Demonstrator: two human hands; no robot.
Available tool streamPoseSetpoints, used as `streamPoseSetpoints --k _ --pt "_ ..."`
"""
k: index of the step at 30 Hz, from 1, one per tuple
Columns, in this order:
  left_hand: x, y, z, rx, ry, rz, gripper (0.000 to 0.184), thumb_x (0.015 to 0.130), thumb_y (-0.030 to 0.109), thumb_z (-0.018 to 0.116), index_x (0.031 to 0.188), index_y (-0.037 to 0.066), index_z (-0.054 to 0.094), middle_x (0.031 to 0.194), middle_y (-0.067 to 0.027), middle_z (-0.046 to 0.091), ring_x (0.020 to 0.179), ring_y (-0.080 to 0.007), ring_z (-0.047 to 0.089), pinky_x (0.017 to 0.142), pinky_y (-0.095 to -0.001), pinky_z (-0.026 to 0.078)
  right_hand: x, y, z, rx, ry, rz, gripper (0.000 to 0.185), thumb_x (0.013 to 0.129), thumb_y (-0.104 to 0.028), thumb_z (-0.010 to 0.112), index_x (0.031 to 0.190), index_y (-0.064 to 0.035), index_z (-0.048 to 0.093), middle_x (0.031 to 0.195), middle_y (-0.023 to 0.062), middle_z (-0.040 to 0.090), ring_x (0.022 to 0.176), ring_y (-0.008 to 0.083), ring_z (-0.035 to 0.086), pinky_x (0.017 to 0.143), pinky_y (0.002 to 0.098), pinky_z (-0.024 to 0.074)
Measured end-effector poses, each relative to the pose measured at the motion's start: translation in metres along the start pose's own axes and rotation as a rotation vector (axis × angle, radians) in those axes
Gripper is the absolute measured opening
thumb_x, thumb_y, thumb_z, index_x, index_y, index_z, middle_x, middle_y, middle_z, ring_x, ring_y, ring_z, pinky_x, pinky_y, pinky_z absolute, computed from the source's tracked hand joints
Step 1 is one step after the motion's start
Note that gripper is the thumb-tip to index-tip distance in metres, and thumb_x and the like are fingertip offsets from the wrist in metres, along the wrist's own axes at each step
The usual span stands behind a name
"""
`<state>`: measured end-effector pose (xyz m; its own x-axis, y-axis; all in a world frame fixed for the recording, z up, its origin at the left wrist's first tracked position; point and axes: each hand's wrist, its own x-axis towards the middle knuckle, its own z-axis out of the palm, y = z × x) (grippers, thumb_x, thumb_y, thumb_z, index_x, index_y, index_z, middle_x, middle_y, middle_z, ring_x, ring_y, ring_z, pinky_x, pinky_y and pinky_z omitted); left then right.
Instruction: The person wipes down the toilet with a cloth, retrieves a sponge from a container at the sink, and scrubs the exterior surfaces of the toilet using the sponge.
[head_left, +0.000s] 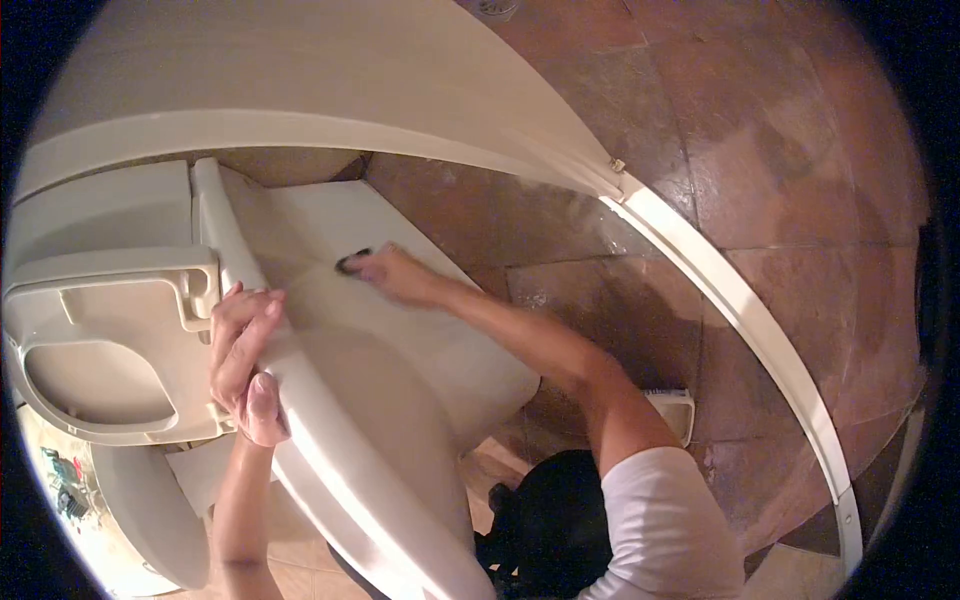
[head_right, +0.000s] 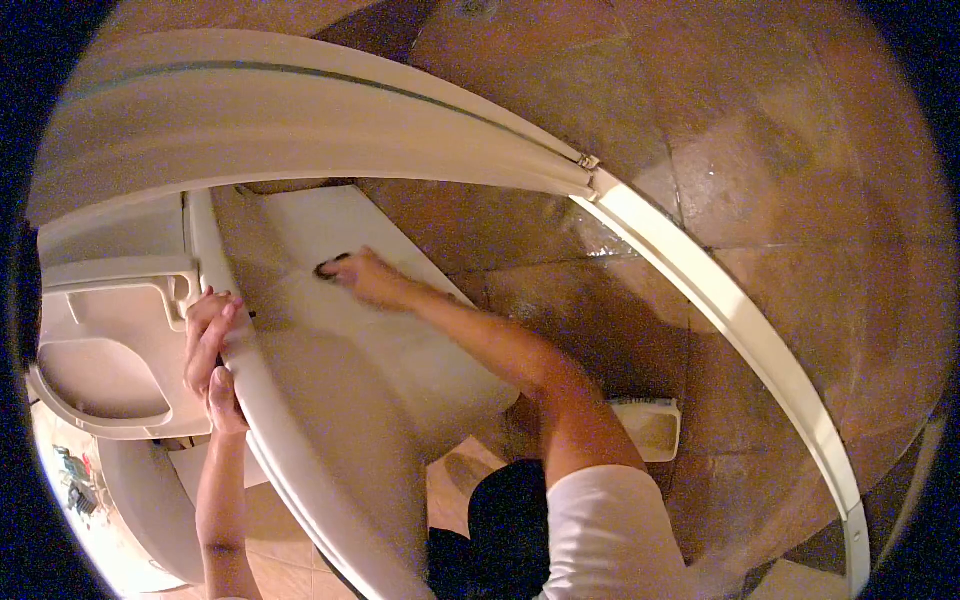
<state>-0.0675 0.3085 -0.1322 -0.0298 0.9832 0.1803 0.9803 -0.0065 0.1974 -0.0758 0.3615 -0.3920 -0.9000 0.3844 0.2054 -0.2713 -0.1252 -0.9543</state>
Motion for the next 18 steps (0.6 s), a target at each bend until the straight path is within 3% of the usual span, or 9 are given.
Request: streamPoseSetpoints --k 4,5,8,9,12,14,16,17,18 --pt "0.002 0.002 -0.002 0.036 -0.03 -0.004 0.059 0.084 0.044 0.034 0.103 -0.005 0.061 0.095 -0.0202 0.06 0.094 -0.0339 0.054 0.093 -0.0505 0.033 -0.029 0.002 -0.001 0.029 0.038 -0.298 0.032 0.09 -0.011 0.047 0.121 -0.011 0.054 0.113 0.0118 0.06 0.093 0.0305 0.058 0.089 0.0381 0.041" --pt "0.001 0.0 -0.002 0.039 -0.029 -0.01 0.059 0.084 0.044 0.034 0.103 -0.005 0.061 0.095 -0.0202 0.06 0.094 -0.0339 0.054 0.093 -0.0505 0.033 -0.018 0.014 -0.005 0.079 -0.029 -0.094 0.032 0.09 -0.012 0.047 0.121 -0.0108 0.054 0.114 0.0124 0.059 0.094 0.032 0.058 0.09 0.0376 0.0404" --pt "-0.001 -0.003 0.0 0.021 -0.002 0.006 0.061 0.085 0.045 0.033 0.105 -0.006 0.059 0.096 -0.0207 0.06 0.094 -0.0336 0.054 0.093 -0.0498 0.034 0.034 0.054 0.002 -0.052 0.069 -0.026 0.032 0.09 -0.013 0.047 0.12 -0.0108 0.054 0.112 0.0147 0.059 0.092 0.0334 0.058 0.089 0.0383 0.0409" --pt "-0.001 -0.004 0.0 0.023 0.0 0.005 0.061 0.085 0.045 0.033 0.106 -0.006 0.059 0.096 -0.0208 0.06 0.094 -0.0335 0.054 0.093 -0.0497 0.034 0.032 0.014 -0.005 -0.025 -0.009 0.016 0.032 0.089 -0.012 0.047 0.12 -0.0111 0.055 0.116 0.0149 0.057 0.104 0.0279 0.056 0.091 0.0353 0.04" --pt "0.0 -0.002 0.001 0.013 0.0 -0.012 0.061 0.085 0.046 0.033 0.107 -0.006 0.058 0.097 -0.0208 0.06 0.094 -0.0332 0.054 0.093 -0.0496 0.033 -0.005 -0.041 0.0 -0.06 -0.06 -0.186 0.032 0.089 -0.012 0.047 0.12 -0.0121 0.055 0.117 0.0122 0.057 0.106 0.0254 0.052 0.091 0.0342 0.0389" --pt "0.0 -0.001 -0.001 0.011 -0.008 -0.024 0.061 0.085 0.046 0.034 0.108 -0.006 0.058 0.097 -0.0207 0.06 0.094 -0.0332 0.053 0.093 -0.0497 0.033 -0.014 -0.031 -0.001 -0.132 -0.16 -0.292 0.034 0.089 -0.011 0.047 0.121 -0.0156 0.055 0.118 0.0088 0.057 0.099 0.0257 0.05 0.09 0.0349 0.0388" --pt "0.001 0.0 -0.002 0.012 -0.03 -0.008 0.061 0.084 0.045 0.035 0.109 -0.006 0.057 0.098 -0.0216 0.06 0.094 -0.0335 0.053 0.094 -0.0497 0.032 -0.009 -0.013 -0.004 -0.064 -0.02 -0.319 0.036 0.088 -0.01 0.047 0.123 -0.0181 0.054 0.111 0.0087 0.059 0.085 0.029 0.048 0.087 0.0383 0.0388" --pt "0.0 0.0 -0.001 0.01 -0.026 -0.008 0.061 0.084 0.045 0.035 0.109 -0.006 0.057 0.098 -0.0216 0.06 0.094 -0.0335 0.053 0.094 -0.0497 0.032 0.002 -0.011 -0.012 -0.04 -0.104 -0.072 0.038 0.087 -0.007 0.045 0.122 -0.0189 0.054 0.11 0.0098 0.06 0.087 0.031 0.051 0.088 0.0379 0.0387" --pt "0.0 0.0 -0.001 0.008 -0.031 -0.006 0.061 0.084 0.045 0.036 0.11 -0.007 0.056 0.098 -0.0221 0.06 0.095 -0.0338 0.053 0.094 -0.0497 0.032 0.005 -0.016 -0.007 -0.041 -0.103 -0.073 0.038 0.087 -0.007 0.045 0.122 -0.0189 0.054 0.11 0.0098 0.06 0.087 0.031 0.051 0.088 0.0379 0.0387"
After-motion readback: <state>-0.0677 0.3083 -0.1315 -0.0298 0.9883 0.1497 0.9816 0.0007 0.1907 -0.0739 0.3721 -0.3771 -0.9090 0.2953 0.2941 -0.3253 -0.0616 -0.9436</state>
